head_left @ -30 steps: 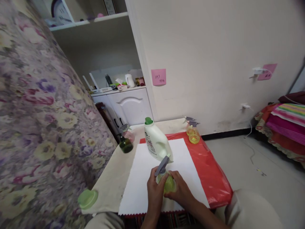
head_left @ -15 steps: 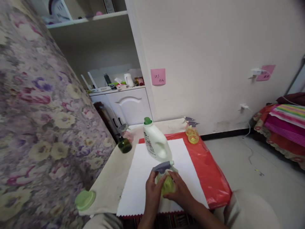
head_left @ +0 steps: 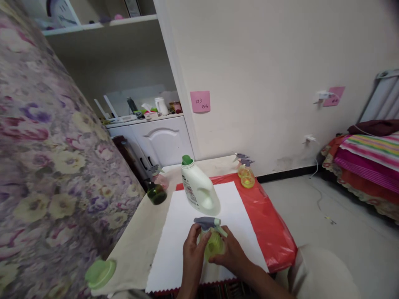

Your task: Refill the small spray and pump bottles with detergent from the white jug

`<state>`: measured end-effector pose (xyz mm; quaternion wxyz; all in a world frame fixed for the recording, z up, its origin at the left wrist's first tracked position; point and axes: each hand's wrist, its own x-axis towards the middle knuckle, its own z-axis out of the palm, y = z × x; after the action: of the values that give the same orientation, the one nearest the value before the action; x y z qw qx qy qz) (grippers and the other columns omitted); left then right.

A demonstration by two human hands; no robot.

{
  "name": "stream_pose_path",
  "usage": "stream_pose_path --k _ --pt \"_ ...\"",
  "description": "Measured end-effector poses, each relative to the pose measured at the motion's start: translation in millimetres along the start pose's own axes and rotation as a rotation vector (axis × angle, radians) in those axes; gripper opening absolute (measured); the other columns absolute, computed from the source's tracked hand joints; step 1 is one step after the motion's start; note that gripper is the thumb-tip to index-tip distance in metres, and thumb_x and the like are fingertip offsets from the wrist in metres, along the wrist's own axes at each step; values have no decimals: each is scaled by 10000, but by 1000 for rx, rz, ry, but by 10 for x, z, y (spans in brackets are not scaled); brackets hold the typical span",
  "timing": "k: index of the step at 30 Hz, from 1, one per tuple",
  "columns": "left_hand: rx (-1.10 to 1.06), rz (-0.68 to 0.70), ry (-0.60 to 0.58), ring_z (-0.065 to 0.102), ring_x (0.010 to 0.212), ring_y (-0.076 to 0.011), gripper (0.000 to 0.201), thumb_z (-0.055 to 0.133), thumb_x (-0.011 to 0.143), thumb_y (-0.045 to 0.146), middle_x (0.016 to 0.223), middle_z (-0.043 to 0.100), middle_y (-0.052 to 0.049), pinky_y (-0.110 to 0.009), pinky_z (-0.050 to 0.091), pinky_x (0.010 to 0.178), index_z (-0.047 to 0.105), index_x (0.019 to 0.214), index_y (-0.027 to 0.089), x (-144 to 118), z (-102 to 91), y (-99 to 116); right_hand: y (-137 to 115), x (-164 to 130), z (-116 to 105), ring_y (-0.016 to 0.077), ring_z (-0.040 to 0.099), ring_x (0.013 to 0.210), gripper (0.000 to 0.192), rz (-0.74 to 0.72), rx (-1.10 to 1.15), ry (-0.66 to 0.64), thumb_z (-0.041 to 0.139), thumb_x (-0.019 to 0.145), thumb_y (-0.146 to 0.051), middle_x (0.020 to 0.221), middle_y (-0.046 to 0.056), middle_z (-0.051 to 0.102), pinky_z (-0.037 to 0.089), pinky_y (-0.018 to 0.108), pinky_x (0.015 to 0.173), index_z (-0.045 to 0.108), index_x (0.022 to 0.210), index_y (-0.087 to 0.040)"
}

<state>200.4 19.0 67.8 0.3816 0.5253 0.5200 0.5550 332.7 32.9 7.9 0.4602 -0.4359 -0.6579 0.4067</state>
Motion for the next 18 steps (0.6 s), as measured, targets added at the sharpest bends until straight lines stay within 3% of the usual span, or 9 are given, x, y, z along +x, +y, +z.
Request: stream_pose_path --k 5,18 --pt "138 -1 146 628 982 -264 359 713 713 419 989 695 -52 -338 477 849 615 986 208 -19 62 46 -29 0 1 285 563 1016 697 37 -3 18 851 490 -230 1057 31 598 463 393 879 587 1135 -247" --pt "87 -14 43 636 909 -250 311 711 715 425 905 697 -39 -325 490 802 629 908 195 27 11 105 -33 -10 -6 275 560 1008 685 32 27 9 847 476 -166 1044 22 593 455 379 877 589 1105 -248"
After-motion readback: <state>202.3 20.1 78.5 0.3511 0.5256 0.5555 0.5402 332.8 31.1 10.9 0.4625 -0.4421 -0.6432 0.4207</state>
